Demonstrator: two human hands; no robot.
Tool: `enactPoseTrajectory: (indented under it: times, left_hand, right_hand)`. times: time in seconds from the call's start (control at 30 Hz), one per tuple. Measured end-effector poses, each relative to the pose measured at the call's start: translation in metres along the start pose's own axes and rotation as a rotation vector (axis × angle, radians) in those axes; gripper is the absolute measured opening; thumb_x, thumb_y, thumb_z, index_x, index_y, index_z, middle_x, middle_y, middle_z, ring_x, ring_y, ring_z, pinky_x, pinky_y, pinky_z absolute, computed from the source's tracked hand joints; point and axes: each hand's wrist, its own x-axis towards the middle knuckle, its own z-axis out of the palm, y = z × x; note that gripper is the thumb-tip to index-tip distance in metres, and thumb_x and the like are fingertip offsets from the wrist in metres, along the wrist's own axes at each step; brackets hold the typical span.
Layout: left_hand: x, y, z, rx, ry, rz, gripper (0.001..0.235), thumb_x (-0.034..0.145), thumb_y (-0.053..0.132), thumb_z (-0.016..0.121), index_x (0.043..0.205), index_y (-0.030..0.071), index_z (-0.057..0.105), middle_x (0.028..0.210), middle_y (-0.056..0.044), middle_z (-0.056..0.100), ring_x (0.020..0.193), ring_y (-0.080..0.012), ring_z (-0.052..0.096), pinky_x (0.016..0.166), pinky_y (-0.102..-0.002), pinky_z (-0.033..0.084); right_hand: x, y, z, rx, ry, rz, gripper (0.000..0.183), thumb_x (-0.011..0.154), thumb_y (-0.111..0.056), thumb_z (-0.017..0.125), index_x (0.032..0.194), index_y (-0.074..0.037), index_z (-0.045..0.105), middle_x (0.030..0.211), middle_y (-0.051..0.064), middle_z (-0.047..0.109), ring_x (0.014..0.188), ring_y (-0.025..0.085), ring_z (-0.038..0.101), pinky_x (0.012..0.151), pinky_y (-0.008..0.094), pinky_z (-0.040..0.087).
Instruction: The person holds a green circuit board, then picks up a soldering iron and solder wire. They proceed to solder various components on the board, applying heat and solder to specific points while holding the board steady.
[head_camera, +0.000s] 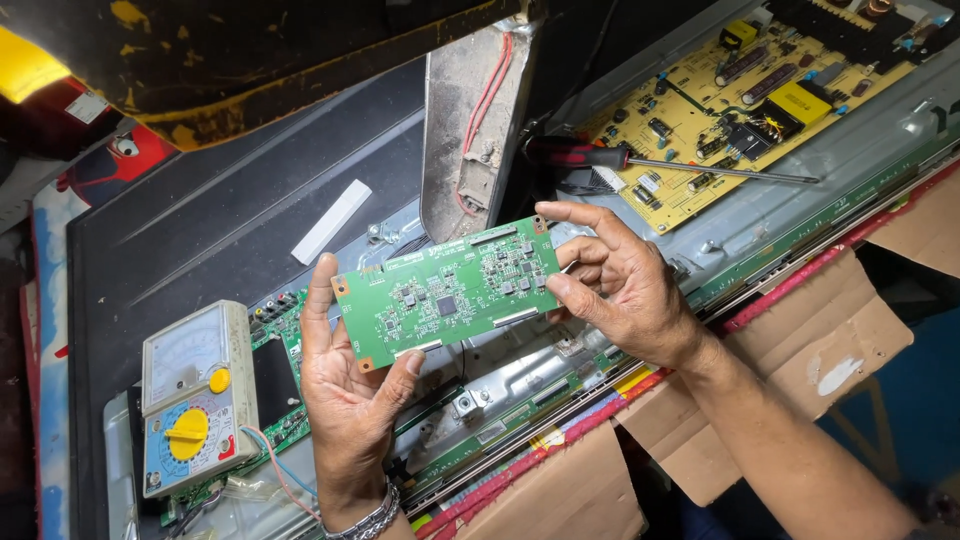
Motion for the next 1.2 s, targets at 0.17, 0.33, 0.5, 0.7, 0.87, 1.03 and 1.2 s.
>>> enactPoseTrajectory:
  times: [0.17, 0.33, 0.5, 0.7, 0.87, 1.03, 1.2]
  left_hand:
    - [0.000, -0.001, -0.002, 0.071, 0.022, 0.044, 0.092, 0.081, 0.003, 0.071, 0.160, 0.004, 0.025, 0.164, -0.015, 0.038, 0.138, -0.0235, 0.050, 0.113, -0.034, 0.042]
    - [-0.001, -0.007, -0.005, 0.059, 0.047, 0.026, 0.076, 0.087, 0.007, 0.068, 0.155, -0.004, 0.038, 0.137, -0.013, 0.062, 0.119, -0.0217, 0.063, 0.108, -0.030, 0.050]
    - [-0.002, -0.007, -0.006, 0.076, 0.042, 0.017, 0.072, 0.088, 0.008, 0.066, 0.154, -0.005, 0.039, 0.135, -0.015, 0.062, 0.119, -0.0232, 0.064, 0.108, -0.032, 0.051]
    - [0.000, -0.014, -0.010, -0.006, 0.040, 0.029, 0.068, 0.092, 0.005, 0.062, 0.154, -0.007, 0.038, 0.139, -0.017, 0.060, 0.125, -0.0247, 0.061, 0.114, -0.034, 0.046]
    - [0.002, -0.017, -0.012, -0.043, 0.034, 0.040, 0.066, 0.094, 0.006, 0.061, 0.153, -0.008, 0.037, 0.143, -0.020, 0.057, 0.129, -0.0270, 0.059, 0.116, -0.036, 0.046]
    - [0.004, -0.017, -0.012, -0.017, 0.024, 0.052, 0.064, 0.094, 0.007, 0.061, 0.153, -0.007, 0.039, 0.143, -0.019, 0.058, 0.129, -0.0272, 0.060, 0.116, -0.037, 0.047]
    - [0.004, -0.016, -0.011, -0.019, 0.023, 0.054, 0.064, 0.094, 0.008, 0.061, 0.153, -0.006, 0.039, 0.144, -0.018, 0.057, 0.130, -0.0262, 0.059, 0.118, -0.038, 0.045]
  right_hand:
    - [0.000, 0.007, -0.002, -0.033, -0.012, 0.012, 0.058, 0.093, -0.014, 0.069, 0.146, -0.007, 0.045, 0.089, 0.003, 0.066, 0.073, 0.011, 0.068, 0.071, 0.022, 0.059]
    - [-0.001, 0.007, -0.003, -0.040, -0.033, 0.046, 0.048, 0.093, -0.014, 0.071, 0.135, -0.008, 0.048, 0.082, 0.001, 0.065, 0.069, 0.012, 0.074, 0.067, 0.021, 0.057]
    - [-0.001, 0.009, -0.003, -0.047, -0.026, 0.062, 0.039, 0.093, -0.013, 0.071, 0.127, -0.008, 0.051, 0.076, -0.001, 0.067, 0.063, 0.012, 0.074, 0.067, 0.022, 0.058]
    - [0.000, 0.012, -0.003, -0.087, -0.039, 0.080, 0.029, 0.092, -0.014, 0.073, 0.117, -0.008, 0.059, 0.073, 0.000, 0.066, 0.065, 0.006, 0.063, 0.065, 0.020, 0.054]
    - [0.001, 0.011, -0.002, -0.106, -0.048, 0.074, 0.024, 0.092, -0.012, 0.073, 0.113, -0.006, 0.062, 0.078, 0.003, 0.071, 0.072, 0.008, 0.072, 0.067, 0.020, 0.059]
    - [0.001, 0.013, -0.003, -0.122, -0.049, 0.057, 0.023, 0.093, -0.013, 0.073, 0.112, -0.007, 0.062, 0.078, 0.002, 0.069, 0.070, 0.005, 0.068, 0.066, 0.019, 0.056]
    - [0.001, 0.014, -0.003, -0.118, -0.058, 0.048, 0.023, 0.093, -0.012, 0.073, 0.112, -0.007, 0.062, 0.078, 0.002, 0.070, 0.072, 0.006, 0.069, 0.067, 0.020, 0.057]
